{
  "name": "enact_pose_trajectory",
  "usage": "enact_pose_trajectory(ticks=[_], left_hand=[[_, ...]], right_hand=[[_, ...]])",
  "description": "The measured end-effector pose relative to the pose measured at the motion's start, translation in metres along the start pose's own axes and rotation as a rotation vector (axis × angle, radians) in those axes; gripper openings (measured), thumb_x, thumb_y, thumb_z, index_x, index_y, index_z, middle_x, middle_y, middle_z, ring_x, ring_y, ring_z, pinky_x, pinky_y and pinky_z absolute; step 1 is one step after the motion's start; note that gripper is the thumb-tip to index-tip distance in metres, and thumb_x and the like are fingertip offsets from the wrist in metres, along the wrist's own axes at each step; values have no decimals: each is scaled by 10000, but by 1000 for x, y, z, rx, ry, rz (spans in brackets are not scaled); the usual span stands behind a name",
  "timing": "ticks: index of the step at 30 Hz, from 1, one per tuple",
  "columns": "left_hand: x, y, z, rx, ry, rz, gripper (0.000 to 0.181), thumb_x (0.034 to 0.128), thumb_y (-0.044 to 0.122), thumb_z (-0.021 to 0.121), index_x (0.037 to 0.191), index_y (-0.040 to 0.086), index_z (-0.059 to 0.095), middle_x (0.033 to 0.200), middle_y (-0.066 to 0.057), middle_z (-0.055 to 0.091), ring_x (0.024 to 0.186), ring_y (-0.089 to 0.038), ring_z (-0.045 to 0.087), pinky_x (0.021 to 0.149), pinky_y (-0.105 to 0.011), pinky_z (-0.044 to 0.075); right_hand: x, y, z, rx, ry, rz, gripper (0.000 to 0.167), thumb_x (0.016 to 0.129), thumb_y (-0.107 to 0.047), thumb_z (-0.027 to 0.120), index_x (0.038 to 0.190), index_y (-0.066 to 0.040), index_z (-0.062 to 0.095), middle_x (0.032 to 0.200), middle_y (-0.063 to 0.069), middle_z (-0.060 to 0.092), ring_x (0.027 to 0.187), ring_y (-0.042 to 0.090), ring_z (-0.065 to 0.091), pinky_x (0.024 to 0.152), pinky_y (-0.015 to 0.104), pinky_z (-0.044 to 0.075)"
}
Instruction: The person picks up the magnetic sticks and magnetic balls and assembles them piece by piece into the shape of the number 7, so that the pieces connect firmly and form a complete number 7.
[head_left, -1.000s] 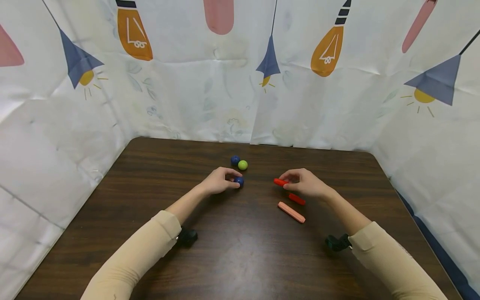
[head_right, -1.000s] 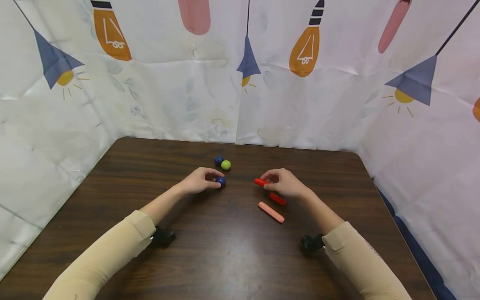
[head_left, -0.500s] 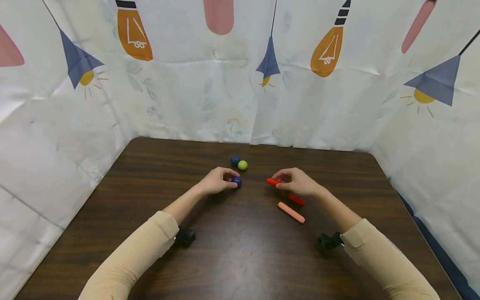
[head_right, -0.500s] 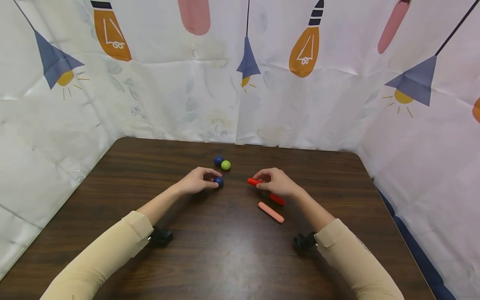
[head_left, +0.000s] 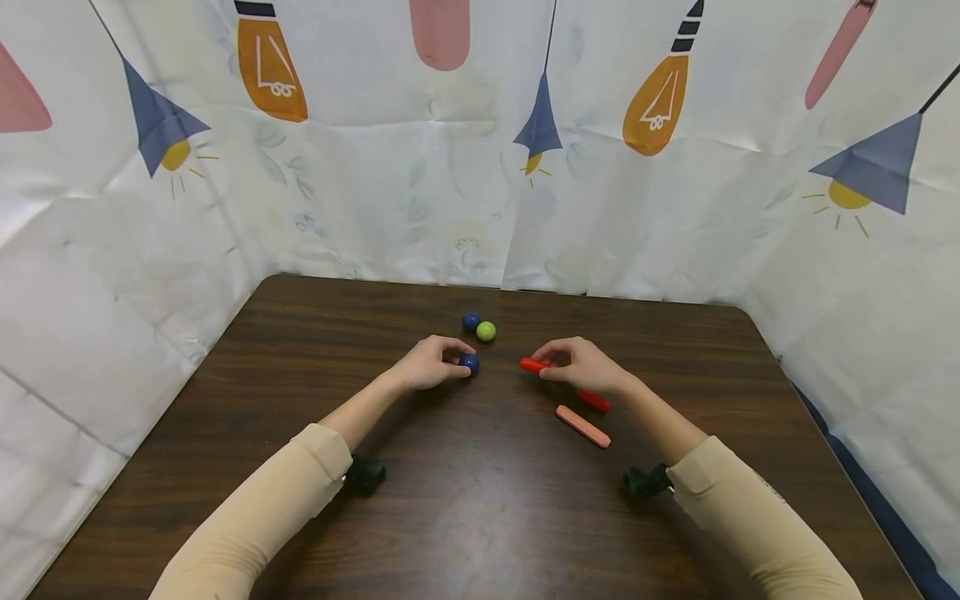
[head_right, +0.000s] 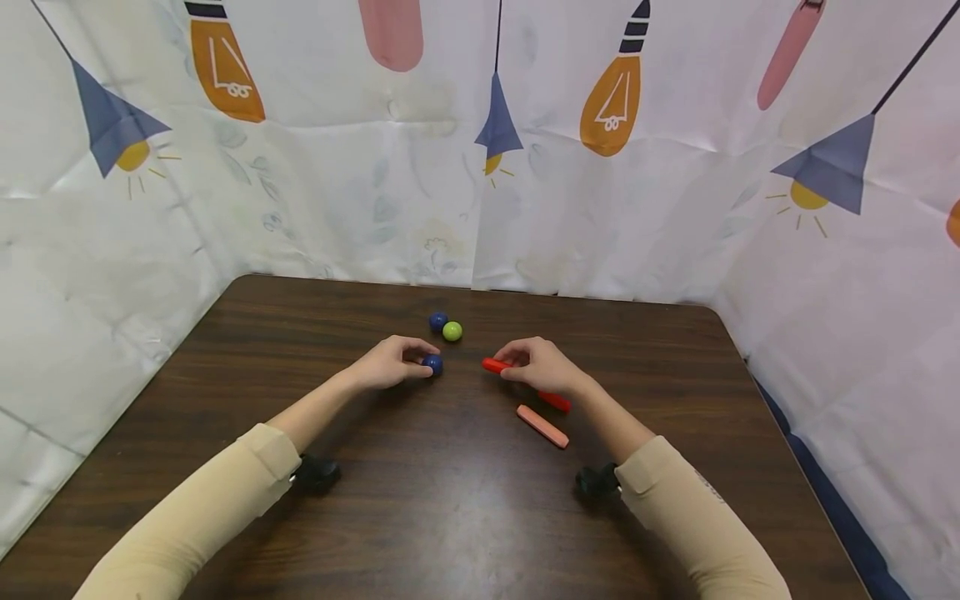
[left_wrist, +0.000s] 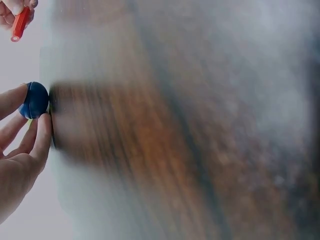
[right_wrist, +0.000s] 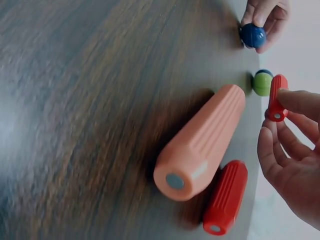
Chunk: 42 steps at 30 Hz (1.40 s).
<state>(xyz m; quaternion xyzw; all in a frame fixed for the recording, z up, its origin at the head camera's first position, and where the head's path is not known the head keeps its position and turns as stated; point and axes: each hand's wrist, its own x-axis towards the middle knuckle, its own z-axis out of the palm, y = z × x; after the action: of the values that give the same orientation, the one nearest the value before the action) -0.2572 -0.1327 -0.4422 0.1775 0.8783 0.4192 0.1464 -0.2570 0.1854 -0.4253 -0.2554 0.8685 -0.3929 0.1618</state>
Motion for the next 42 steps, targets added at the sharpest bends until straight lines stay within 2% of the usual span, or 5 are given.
enact_pose_trajectory(ticks=[9,23,28,35,42], left_hand=[[-4,-4,-2,-20,3,19,337,972,138,731,1294,44,691,1216,-94,668,1074,-241,606,878,-385,500],[-6,-5,-3,-1,-6,25,331,974,139,727,1290,48,693,1156,-70,689,1056,-221,625,877,-385,517],[-6,-7,-3,-8,-5,12,335,974,148,729,1295,61,694,1182,-63,687,1075,-216,629,902,-391,519],[-6,-8,-2,-3,-5,6,339,979,155,722,1304,65,690,1214,-72,678,1099,-230,624,937,-414,510],[-4,-5,-2,1,5,5,344,976,162,727,1308,76,693,1211,-73,678,1096,-235,622,932,-422,512]], right_hand=[[9,-6,9,5,1,14,224,961,-138,735,1179,-87,741,997,17,682,923,212,599,859,396,472],[28,-6,27,-14,3,-9,207,961,-144,741,1164,-100,744,977,5,675,875,193,596,781,359,485],[34,-10,29,16,-9,11,211,967,-153,733,1172,-112,755,1019,-7,707,877,192,609,778,349,495],[40,-11,31,87,-22,36,234,982,-147,708,1205,-94,754,997,21,731,781,264,634,717,333,495],[41,-13,33,102,-14,44,240,990,-141,695,1211,-68,752,1035,34,734,792,263,628,713,332,503]])
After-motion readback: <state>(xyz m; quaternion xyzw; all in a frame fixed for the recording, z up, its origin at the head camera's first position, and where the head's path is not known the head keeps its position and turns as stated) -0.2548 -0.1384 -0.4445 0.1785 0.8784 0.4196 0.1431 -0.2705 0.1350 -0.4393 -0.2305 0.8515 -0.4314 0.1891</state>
